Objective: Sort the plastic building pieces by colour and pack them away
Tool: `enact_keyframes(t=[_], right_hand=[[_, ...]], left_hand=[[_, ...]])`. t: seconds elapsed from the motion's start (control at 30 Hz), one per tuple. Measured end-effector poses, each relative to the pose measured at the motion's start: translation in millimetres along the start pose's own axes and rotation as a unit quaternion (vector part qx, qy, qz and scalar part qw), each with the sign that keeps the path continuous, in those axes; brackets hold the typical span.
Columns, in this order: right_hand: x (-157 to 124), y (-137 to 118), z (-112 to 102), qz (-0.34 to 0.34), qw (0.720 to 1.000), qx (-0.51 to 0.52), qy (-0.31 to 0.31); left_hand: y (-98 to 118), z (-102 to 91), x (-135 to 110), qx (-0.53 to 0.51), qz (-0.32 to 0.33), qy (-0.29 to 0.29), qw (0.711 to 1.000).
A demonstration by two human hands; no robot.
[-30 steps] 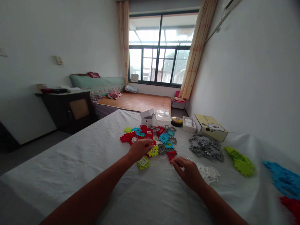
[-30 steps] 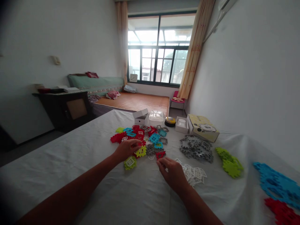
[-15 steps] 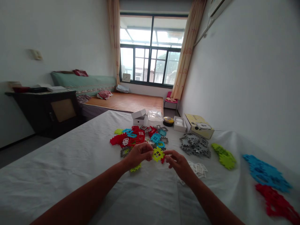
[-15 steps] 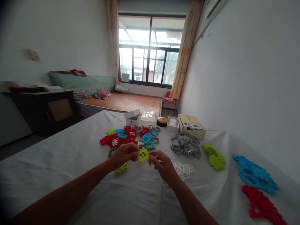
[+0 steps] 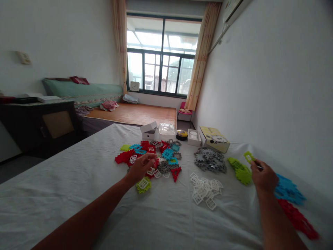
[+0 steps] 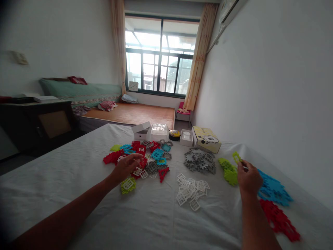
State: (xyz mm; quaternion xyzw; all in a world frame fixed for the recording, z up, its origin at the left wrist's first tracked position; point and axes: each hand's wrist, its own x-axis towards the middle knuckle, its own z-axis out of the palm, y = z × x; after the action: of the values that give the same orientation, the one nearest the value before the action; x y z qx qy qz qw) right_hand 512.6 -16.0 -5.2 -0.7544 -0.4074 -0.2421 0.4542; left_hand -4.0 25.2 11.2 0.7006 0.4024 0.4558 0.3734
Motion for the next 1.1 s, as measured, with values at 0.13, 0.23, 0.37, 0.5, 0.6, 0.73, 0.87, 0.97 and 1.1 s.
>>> enact_keyframes(t=[0.13, 0.23, 0.37, 0.5, 0.6, 0.73, 0.87, 0.97, 1.1], right_hand=[[-3, 45, 7, -0.034, 0.995, -0.089, 0.040], [-12, 51, 21, -0.060, 0.992, -0.110, 0.002], [-19, 53, 36, -0.071, 0.990, -0.111, -0.052], [-19, 45, 37, -0.073, 0.992, -0.093, -0.048], [-21, 20, 31, -0.093, 0.994, -0.055, -0.035], [-32, -26, 25, -0.130, 0.990, -0.024, -0.038], [-49, -60, 26, -0.210, 0.975, 0.026, -0.071], [-58, -73, 28, -0.248, 0.961, 0.060, -0.103], [-66, -85, 27, -0.252, 0.955, 0.079, -0.132]], left_hand=[[-1, 4.4, -2, 0.020, 0.002, -0.018, 1.000], [-2, 3.5, -3, 0.031, 0.006, -0.015, 0.999], [-4, -8.3, 1, 0.060, 0.020, 0.024, 0.998], [-7, -21.0, 4, 0.090, 0.025, 0.059, 0.994], [-9, -23.9, 3, 0.169, 0.048, 0.061, 0.983], [-12, -21.3, 0, 0.312, 0.107, 0.018, 0.944], [-18, -24.0, -2, 0.388, 0.128, -0.039, 0.912], [-20, -28.7, -3, 0.419, 0.134, -0.079, 0.895], [-19, -30.0, -5, 0.421, 0.141, -0.126, 0.887]])
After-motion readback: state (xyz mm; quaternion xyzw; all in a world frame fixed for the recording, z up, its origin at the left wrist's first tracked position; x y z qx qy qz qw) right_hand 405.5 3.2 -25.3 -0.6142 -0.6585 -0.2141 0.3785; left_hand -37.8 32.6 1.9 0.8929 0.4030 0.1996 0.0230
